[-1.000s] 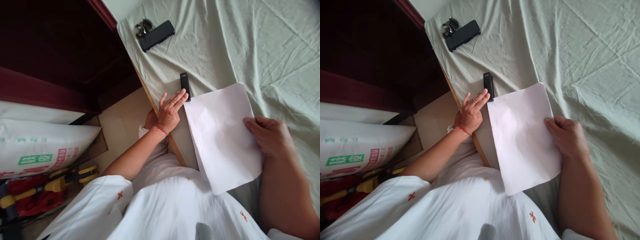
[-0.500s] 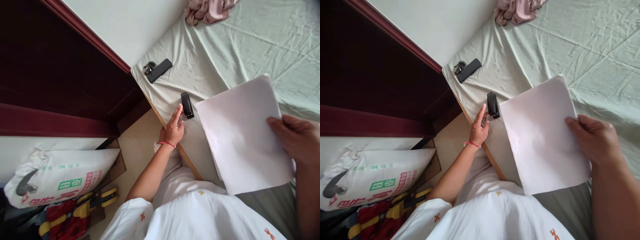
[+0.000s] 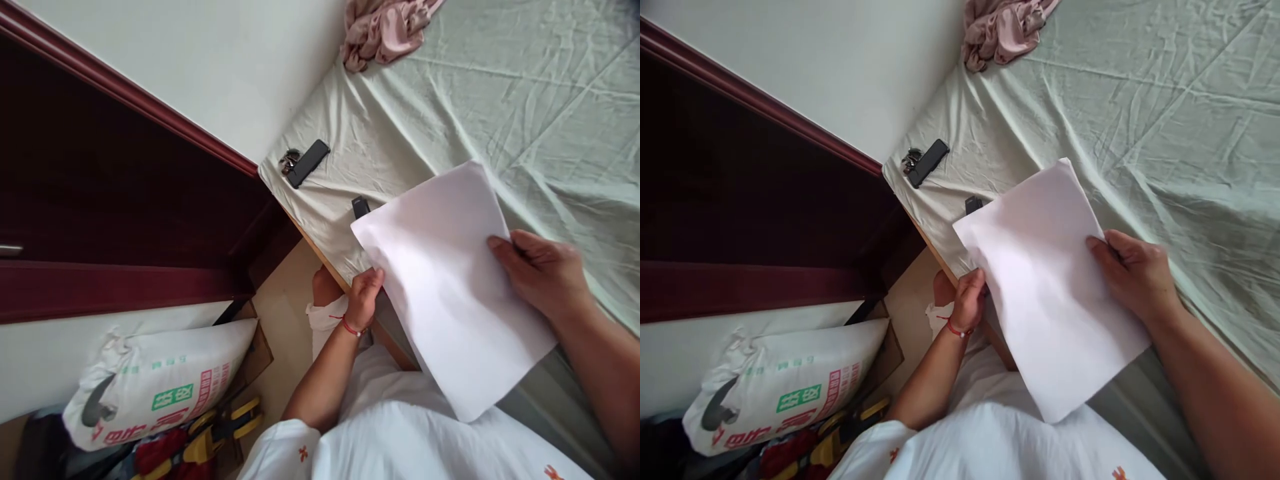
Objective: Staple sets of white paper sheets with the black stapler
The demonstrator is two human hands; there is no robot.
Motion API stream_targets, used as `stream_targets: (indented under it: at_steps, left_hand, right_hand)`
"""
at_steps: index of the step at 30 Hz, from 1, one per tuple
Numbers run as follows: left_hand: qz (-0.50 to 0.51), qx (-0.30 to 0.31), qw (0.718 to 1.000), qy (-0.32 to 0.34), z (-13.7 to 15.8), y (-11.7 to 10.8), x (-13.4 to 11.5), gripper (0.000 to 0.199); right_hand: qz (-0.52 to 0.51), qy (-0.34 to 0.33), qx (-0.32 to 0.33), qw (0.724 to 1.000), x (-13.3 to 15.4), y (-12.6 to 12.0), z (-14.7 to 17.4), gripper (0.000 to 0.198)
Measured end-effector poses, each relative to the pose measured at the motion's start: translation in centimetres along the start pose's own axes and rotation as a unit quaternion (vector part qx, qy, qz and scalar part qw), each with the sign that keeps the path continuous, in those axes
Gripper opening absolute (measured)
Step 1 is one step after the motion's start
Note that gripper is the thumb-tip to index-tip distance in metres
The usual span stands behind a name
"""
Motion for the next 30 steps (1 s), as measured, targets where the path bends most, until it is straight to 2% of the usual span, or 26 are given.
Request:
stream_targets:
  at_steps: [3, 4, 7, 12, 16, 19, 22, 28, 30]
  left_hand:
    - [0.021, -0.092, 0.995, 0.026, 0.0, -1.5, 0.4, 0.054]
    - [0.038, -0.103, 0.993, 0.037, 0.0, -1.6, 0.6, 0.049]
    - [0.087, -0.11, 0.988, 0.059, -0.1, -1.7, 0.9, 0.043]
    - [0.136, -0.063, 0.983, 0.104, 0.1, -1.0, 0.4, 0.041]
    - [0.177, -0.108, 0.973, 0.105, 0.1, -1.5, 0.3, 0.046]
    - [0.201, -0.14, 0.964, 0.107, 0.0, -1.8, 0.3, 0.051]
    - [0.191, -0.161, 0.96, 0.124, 0.0, -2.0, 0.2, 0.051]
    - [0.109, -0.189, 0.966, 0.141, 0.5, -2.0, -0.4, 0.039]
    - [0.108, -0.198, 0.964, 0.14, 0.6, -2.0, -0.5, 0.042]
  right_hand:
    - [-0.055, -0.009, 0.03, 0.998, 0.0, 0.3, 0.0, 0.047]
    - [-0.078, -0.005, 0.045, 0.996, -0.1, 0.5, -0.1, 0.045]
    - [-0.098, 0.021, 0.054, 0.994, -0.6, 0.5, -0.3, 0.042]
    - [-0.06, 0.063, -0.033, 0.996, -1.1, -0.9, -0.3, 0.037]
    - [-0.026, 0.074, -0.069, 0.995, -1.3, -1.8, -0.2, 0.034]
    - [-0.009, 0.074, -0.062, 0.995, -1.4, -2.1, -0.3, 0.033]
    - [0.013, 0.069, -0.055, 0.996, -1.3, -2.3, -0.3, 0.033]
    - [0.07, 0.086, -0.07, 0.991, -1.3, -2.6, -0.5, 0.037]
    - [0.086, 0.091, -0.066, 0.99, -1.4, -2.6, -0.7, 0.038]
Point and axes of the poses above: each hand's wrist, its own z-axis away from the middle knuckle, its own y-axis out of the palm, x = y × z, the point moved 8 cm from there along -z, towards the middle knuckle, and after that the axes turned 15 degrees about x, right-handed, at the moved point
